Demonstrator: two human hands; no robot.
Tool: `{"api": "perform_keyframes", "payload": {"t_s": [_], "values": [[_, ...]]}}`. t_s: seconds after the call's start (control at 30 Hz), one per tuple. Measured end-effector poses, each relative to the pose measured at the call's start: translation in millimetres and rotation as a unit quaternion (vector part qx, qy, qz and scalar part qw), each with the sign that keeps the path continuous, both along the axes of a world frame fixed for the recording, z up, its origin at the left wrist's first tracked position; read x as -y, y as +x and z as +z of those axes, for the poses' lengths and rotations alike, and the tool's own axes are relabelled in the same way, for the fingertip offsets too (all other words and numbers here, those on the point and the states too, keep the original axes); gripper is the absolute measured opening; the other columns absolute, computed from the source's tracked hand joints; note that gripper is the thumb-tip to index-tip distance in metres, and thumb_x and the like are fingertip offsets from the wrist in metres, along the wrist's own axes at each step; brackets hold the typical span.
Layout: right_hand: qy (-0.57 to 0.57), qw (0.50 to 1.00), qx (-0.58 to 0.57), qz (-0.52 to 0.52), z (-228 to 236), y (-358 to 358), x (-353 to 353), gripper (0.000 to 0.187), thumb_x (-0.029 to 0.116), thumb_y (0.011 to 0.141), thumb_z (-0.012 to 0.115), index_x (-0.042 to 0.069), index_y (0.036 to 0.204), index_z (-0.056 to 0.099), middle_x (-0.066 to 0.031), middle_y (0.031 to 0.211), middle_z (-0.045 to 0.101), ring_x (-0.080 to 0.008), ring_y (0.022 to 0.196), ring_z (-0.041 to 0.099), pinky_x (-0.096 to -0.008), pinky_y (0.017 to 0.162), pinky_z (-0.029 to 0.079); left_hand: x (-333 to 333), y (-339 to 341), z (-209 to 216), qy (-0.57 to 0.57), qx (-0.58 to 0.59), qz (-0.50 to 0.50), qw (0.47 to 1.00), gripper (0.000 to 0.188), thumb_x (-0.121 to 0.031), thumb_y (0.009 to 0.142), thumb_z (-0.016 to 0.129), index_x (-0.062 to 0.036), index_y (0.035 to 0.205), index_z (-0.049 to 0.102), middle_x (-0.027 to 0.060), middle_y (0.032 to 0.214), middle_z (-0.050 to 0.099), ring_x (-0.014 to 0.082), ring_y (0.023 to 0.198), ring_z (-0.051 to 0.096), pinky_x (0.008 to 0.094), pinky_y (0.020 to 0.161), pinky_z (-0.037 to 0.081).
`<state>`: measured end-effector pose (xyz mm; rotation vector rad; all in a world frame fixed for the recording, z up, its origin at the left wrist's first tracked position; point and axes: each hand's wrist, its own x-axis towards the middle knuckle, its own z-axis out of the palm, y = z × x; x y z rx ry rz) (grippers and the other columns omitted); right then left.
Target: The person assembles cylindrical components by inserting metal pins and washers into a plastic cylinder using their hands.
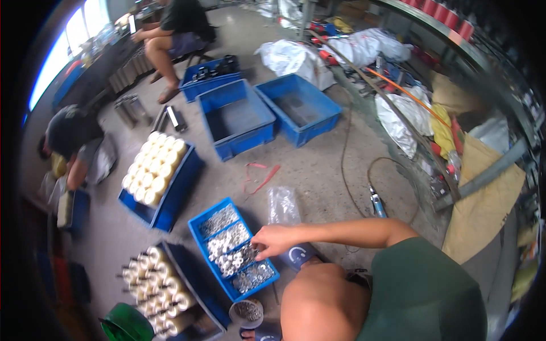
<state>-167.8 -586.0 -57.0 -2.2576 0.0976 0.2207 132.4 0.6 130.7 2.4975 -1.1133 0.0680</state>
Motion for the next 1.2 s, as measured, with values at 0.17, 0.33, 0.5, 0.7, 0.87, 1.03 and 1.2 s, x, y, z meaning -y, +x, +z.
{"api": "perform_keyframes", "payload": {"t_s": [0.17,0.33,0.5,0.7,0.87,1.03,1.2], "values": [[0.144,0.973,0.095,-0.153,43.3,15.8,-21.5,0.058,0.042,0.083,0.080,-0.002,0.117,0.062,-0.0165,0.097,0.073,-0.0256,0.080,0.070,-0.0379,0.073,0.056,204.5,6.7,3.8,-0.124,-0.287,0.064,0.948,0.023,-0.008,0.089,0.069,0.0008,0.110,0.069,0.0154,0.111,0.070,0.0251,0.097,0.067,0.0376,0.082,0.054],[0.376,0.851,0.240,-0.279,95.3,-21.2,-34.2,0.067,0.029,0.088,0.081,-0.005,0.136,0.049,-0.0162,0.119,0.065,-0.0169,0.098,0.068,-0.0272,0.078,0.056,384.0,-59.3,38.6,-0.093,-0.481,-0.090,0.867,0.039,-0.018,0.090,0.070,0.0066,0.120,0.065,0.0096,0.107,0.070,0.0169,0.095,0.066,0.0305,0.083,0.052],[0.379,0.807,0.210,-0.402,143.9,-97.5,-25.1,0.055,0.050,0.090,0.075,0.001,0.114,0.064,-0.0047,0.095,0.066,-0.0066,0.081,0.059,-0.0238,0.059,0.046,471.7,-151.3,17.0,-0.156,-0.544,-0.095,0.819,0.026,-0.015,0.083,0.075,0.0048,0.101,0.074,0.0119,0.096,0.073,0.0179,0.081,0.062,0.0329,0.076,0.047],[0.295,0.733,0.236,-0.565,170.8,-178.3,-19.9,0.057,0.064,0.083,0.074,0.008,0.086,0.061,0.0024,0.071,0.055,-0.0061,0.059,0.050,-0.0229,0.047,0.037,508.3,-250.2,22.9,-0.120,-0.528,-0.155,0.827,0.037,-0.022,0.083,0.073,0.0032,0.110,0.072,0.0093,0.095,0.074,0.0202,0.091,0.066,0.0350,0.076,0.048],[0.296,0.681,0.220,-0.633,135.6,-231.9,-16.2,0.052,0.060,0.079,0.078,0.013,0.073,0.057,0.0025,0.065,0.051,-0.0074,0.055,0.044,-0.0286,0.048,0.035,525.3,-310.0,2.5,-0.070,-0.541,-0.172,0.820,0.032,-0.021,0.084,0.071,0.0031,0.104,0.074,0.0083,0.092,0.073,0.0188,0.082,0.064,0.0315,0.074,0.046],[0.515,0.513,0.217,-0.652,68.7,-312.3,-8.4,0.047,0.060,0.079,0.076,0.019,0.071,0.056,0.0039,0.065,0.048,-0.0087,0.054,0.040,-0.0260,0.048,0.026,515.1,-303.7,-23.8,-0.001,-0.488,-0.265,0.832,0.044,-0.024,0.082,0.071,0.0031,0.117,0.068,0.0071,0.095,0.071,0.0169,0.083,0.063,0.0284,0.073,0.047],[0.509,0.354,0.324,-0.714,-41.0,-460.6,-7.3,0.039,0.055,0.081,0.076,0.022,0.083,0.056,0.0053,0.069,0.047,-0.0076,0.055,0.042,-0.0225,0.045,0.027,452.5,-136.6,-67.1,0.017,-0.483,-0.131,0.866,0.029,-0.013,0.092,0.069,-0.0014,0.118,0.070,0.0210,0.127,0.065,0.0270,0.112,0.064,0.0393,0.089,0.054]]}}
